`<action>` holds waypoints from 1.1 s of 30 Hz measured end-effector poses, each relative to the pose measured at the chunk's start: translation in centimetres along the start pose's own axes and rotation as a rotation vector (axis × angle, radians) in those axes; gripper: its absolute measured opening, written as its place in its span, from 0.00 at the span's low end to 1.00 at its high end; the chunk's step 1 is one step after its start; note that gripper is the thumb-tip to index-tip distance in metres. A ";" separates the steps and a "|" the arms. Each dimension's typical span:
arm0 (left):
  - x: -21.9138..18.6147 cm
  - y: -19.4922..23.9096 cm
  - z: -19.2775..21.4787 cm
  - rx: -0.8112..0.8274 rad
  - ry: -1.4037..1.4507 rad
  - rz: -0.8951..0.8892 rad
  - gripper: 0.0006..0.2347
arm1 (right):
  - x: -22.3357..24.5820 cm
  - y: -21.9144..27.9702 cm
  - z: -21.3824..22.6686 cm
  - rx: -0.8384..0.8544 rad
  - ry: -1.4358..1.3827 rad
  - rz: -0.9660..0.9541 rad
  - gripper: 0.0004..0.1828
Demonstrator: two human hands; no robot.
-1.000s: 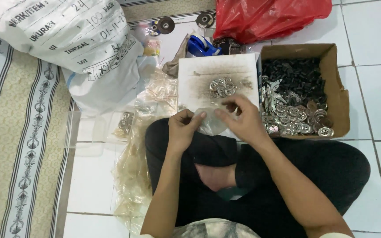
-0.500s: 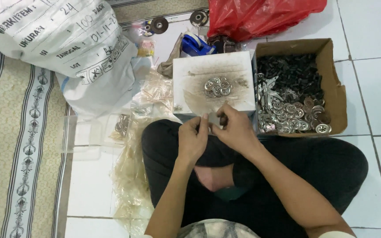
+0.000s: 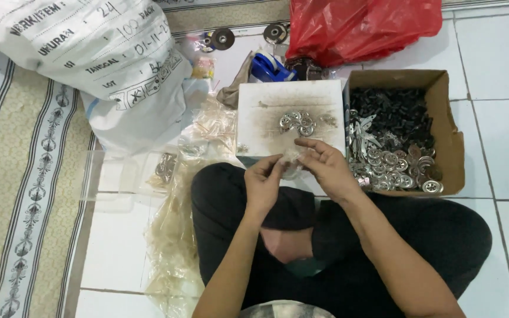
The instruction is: The person places metal components from a cardboard box into a plastic bag.
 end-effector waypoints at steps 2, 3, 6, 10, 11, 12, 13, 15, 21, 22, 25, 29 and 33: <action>-0.6 -0.3 -0.2 -0.008 0.216 0.119 0.07 | 0.1 -0.6 0.4 0.063 -0.179 -0.102 0.23; -0.7 -0.3 -0.4 -0.015 0.427 0.240 0.07 | -0.1 -0.8 0.6 0.125 -0.363 -0.208 0.22; -2.1 0.2 -1.6 0.058 0.838 0.458 0.06 | -3.0 -2.8 1.9 0.149 -0.537 -0.339 0.21; -1.9 0.1 -2.4 -0.007 1.006 0.614 0.08 | 1.0 -0.8 -1.3 0.275 -0.382 -0.220 0.27; -1.6 0.1 -2.5 0.021 0.836 0.457 0.05 | 0.9 -0.8 -1.1 0.251 -0.233 -0.137 0.30; -1.6 -0.5 -2.5 0.051 0.664 0.293 0.04 | 1.0 -1.3 -1.0 0.231 -0.084 -0.046 0.34; -1.9 -0.1 -2.7 0.053 0.663 0.291 0.04 | 0.3 -1.7 -0.8 0.230 -0.086 -0.043 0.34; -2.8 1.0 -2.6 -0.010 0.114 0.112 0.08 | -1.0 -1.9 0.4 0.002 0.282 0.159 0.26; -5.5 0.7 -1.6 -0.319 -0.205 -0.165 0.11 | 3.8 2.2 -3.8 -0.258 0.826 0.664 0.19; -5.0 0.6 -1.0 -0.316 -0.209 -0.161 0.11 | 3.4 2.2 -3.2 -0.260 0.823 0.658 0.19; -4.1 0.1 0.5 -0.333 -0.342 -0.280 0.09 | 3.0 2.0 -2.7 -0.302 1.102 0.841 0.19; -3.8 1.2 1.1 -0.214 -0.355 -0.375 0.06 | 2.5 1.5 -2.6 -0.104 0.943 0.766 0.11; 0.3 0.2 1.5 -0.216 0.175 0.004 0.06 | 1.4 0.8 -1.7 0.009 0.685 0.518 0.11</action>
Point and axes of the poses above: each hand's wrist, its own y-axis away from the middle knuckle, its own z-axis out of the back of the hand, x = y × z, the point moved 3 cm from there along -y, towards the middle knuckle, and after that the axes turned 2 degrees about -z, right-handed, at the moved point
